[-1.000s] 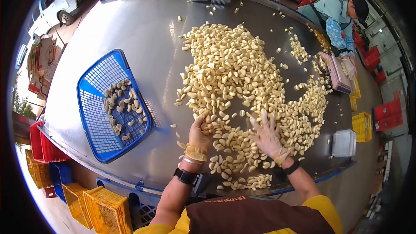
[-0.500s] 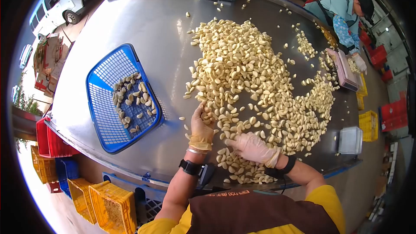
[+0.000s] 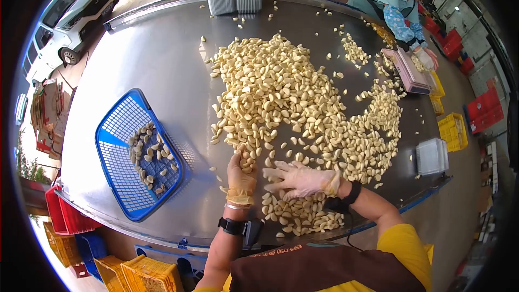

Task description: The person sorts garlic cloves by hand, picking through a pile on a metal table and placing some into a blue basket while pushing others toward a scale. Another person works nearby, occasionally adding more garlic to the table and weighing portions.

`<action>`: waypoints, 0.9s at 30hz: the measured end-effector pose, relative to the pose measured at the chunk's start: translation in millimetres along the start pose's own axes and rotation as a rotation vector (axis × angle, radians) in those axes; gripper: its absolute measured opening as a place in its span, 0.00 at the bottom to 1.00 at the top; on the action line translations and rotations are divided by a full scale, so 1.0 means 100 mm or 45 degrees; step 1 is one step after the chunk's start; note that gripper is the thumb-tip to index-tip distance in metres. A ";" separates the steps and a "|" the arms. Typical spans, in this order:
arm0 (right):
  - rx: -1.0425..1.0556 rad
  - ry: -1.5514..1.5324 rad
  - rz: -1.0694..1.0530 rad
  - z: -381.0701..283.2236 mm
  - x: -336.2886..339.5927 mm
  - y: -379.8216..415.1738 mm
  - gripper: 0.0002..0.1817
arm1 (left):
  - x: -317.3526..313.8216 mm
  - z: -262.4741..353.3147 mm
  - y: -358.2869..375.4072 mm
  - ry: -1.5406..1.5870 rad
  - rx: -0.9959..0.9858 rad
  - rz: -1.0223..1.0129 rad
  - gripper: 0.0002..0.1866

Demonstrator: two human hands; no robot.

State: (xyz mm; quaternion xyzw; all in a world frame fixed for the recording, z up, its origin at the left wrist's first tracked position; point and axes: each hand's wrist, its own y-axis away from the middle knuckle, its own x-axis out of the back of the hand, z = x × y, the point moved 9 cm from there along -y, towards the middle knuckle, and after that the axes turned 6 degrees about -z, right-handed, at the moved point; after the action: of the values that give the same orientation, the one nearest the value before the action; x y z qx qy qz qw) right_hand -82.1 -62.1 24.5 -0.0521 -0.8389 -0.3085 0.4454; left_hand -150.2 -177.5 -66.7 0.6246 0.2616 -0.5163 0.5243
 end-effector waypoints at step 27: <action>-0.695 -0.249 0.968 1.48 0.66 0.94 0.25 | -0.08 -0.49 0.19 -0.185 0.297 0.115 0.13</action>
State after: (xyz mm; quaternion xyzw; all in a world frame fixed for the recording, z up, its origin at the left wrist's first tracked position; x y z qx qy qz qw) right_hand -193.4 84.2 59.0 -0.4992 -0.6866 -0.3263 0.4159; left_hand -118.2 -136.6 -55.9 0.6535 0.1329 -0.5628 0.4884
